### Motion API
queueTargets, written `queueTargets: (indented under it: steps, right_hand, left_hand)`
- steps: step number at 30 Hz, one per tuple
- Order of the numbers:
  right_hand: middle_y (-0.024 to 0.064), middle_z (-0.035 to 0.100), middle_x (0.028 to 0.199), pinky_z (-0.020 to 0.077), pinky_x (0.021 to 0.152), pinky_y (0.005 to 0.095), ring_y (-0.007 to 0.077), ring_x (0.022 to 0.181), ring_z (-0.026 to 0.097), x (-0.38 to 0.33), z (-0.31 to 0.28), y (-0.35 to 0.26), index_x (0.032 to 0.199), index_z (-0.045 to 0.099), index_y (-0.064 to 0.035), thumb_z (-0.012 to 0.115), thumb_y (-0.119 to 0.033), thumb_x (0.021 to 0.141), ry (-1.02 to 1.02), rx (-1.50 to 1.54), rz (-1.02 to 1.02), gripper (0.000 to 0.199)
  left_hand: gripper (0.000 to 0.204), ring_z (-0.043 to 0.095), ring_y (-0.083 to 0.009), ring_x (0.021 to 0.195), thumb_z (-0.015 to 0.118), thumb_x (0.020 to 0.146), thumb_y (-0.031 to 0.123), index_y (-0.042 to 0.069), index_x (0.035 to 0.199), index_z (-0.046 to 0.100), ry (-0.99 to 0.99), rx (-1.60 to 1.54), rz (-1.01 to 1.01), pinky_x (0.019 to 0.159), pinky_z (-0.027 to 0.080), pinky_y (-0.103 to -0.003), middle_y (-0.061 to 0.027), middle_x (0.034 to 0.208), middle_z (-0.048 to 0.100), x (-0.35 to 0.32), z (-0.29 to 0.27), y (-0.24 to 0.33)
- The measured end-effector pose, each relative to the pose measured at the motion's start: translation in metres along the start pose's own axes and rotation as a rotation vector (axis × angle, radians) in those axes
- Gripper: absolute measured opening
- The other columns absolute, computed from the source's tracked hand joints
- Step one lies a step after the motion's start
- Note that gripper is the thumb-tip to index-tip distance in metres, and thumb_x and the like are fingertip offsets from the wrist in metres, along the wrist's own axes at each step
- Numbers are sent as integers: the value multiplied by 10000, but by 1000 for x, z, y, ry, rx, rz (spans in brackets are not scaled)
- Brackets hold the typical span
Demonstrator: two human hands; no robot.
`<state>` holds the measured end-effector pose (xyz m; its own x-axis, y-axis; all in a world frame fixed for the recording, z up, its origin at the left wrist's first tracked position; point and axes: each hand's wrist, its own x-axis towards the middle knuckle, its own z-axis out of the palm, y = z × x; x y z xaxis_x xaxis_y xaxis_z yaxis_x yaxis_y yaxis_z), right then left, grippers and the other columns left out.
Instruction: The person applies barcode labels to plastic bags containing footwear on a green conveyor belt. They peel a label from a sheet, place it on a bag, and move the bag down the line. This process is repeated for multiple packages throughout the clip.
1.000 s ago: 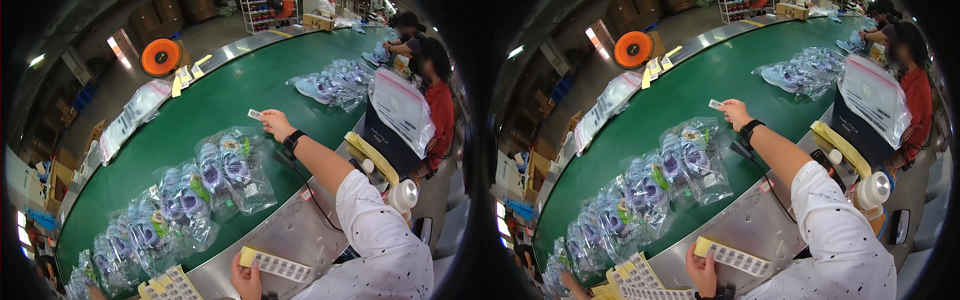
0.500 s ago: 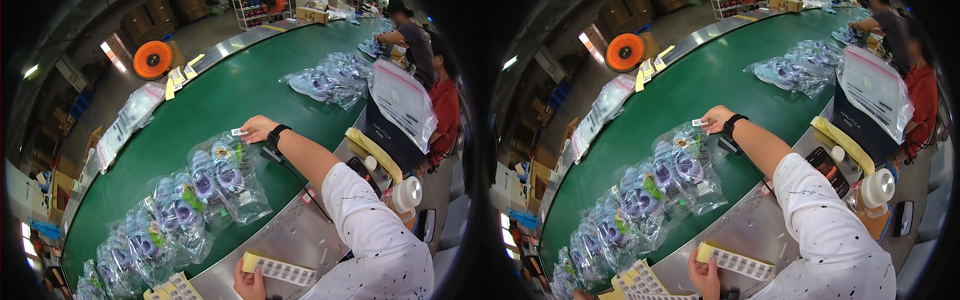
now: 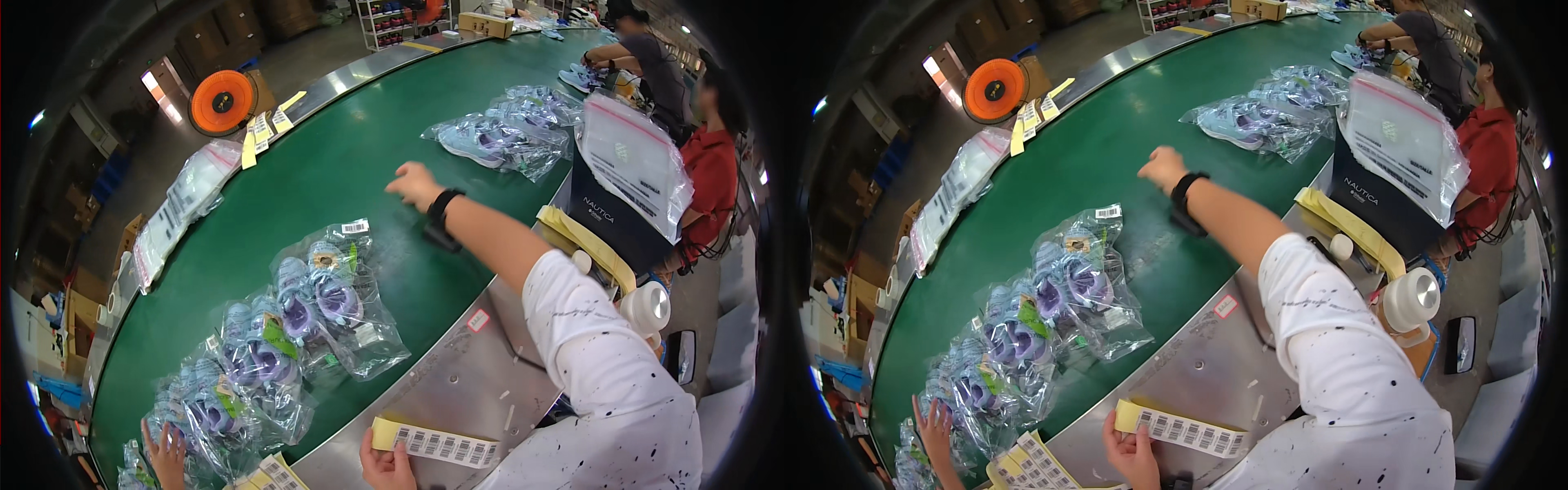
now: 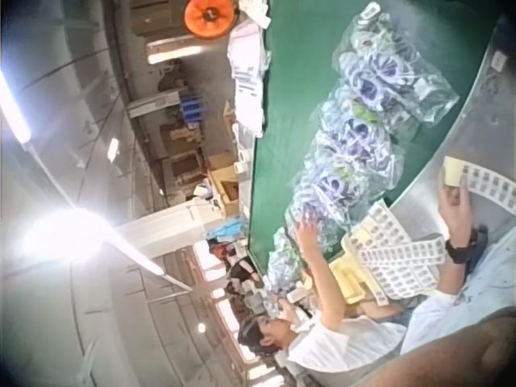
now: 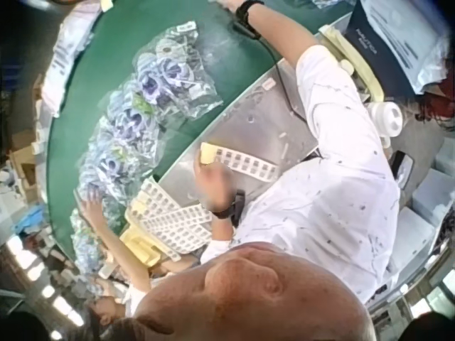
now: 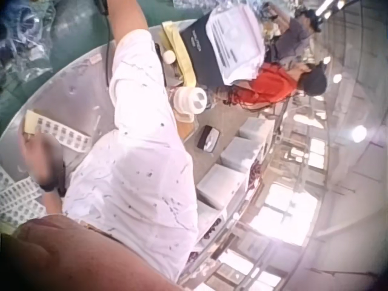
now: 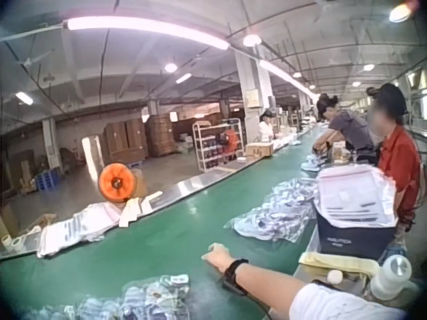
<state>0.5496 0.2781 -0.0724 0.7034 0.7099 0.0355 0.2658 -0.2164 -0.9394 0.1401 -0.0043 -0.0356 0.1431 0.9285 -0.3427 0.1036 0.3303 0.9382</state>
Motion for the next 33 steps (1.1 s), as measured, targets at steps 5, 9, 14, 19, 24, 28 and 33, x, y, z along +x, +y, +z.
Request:
queueTargets:
  steps: [5,9,14,19,24,28,33]
  right_hand:
    - [191,646,966,518,775,426,341,928,632,27,-102,-4,925,681,-53,620,-143,748,388,-1206,-465,207]
    - [137,669,982,476,818,446,318,948,637,38,-155,38,959,668,-96,523,-149,835,157,-1468,-282,198]
    - [198,637,848,478,683,476,377,818,625,7,-92,4,965,560,-64,549,-69,745,-93,-1241,-538,220]
    - [209,592,744,482,640,484,404,758,607,-127,20,-30,931,525,-28,577,-66,725,-541,-645,-737,215]
    - [183,573,949,448,723,471,396,854,557,-199,107,-45,944,542,-23,519,13,734,-462,-395,-774,214]
    - [158,562,956,423,826,439,363,918,538,-235,87,-75,937,545,-4,521,-5,759,-390,-179,-1044,179]
    - [145,609,852,478,685,362,287,780,605,-341,12,-111,850,616,26,597,-144,814,-1050,311,-545,175]
  left_hand:
    - [491,593,-188,978,588,880,-20,-46,1327,387,11,-67,9,838,470,-273,-162,1151,573,-1,-3,-3]
    - [480,589,-189,981,577,889,-12,-40,1328,386,-77,-181,24,841,465,-274,-155,1149,573,1,-4,-5]
    - [517,636,-196,898,552,844,-85,-69,1319,348,-21,-164,133,731,521,-254,-209,1174,545,6,-6,-30]
    - [530,634,-203,909,555,847,-79,-44,1327,331,17,-130,176,737,522,-259,-213,1141,564,5,-2,-29]
    - [494,625,-201,925,553,858,-60,16,1299,342,93,-225,229,715,528,-258,-184,1102,585,3,-6,-31]
    - [311,627,-165,865,527,892,-13,-4,1198,472,168,-164,212,715,521,-254,-125,988,622,-4,-17,-24]
    - [223,617,-133,821,516,912,30,-42,1121,543,303,-137,321,703,511,-239,-102,946,631,-7,-38,-6]
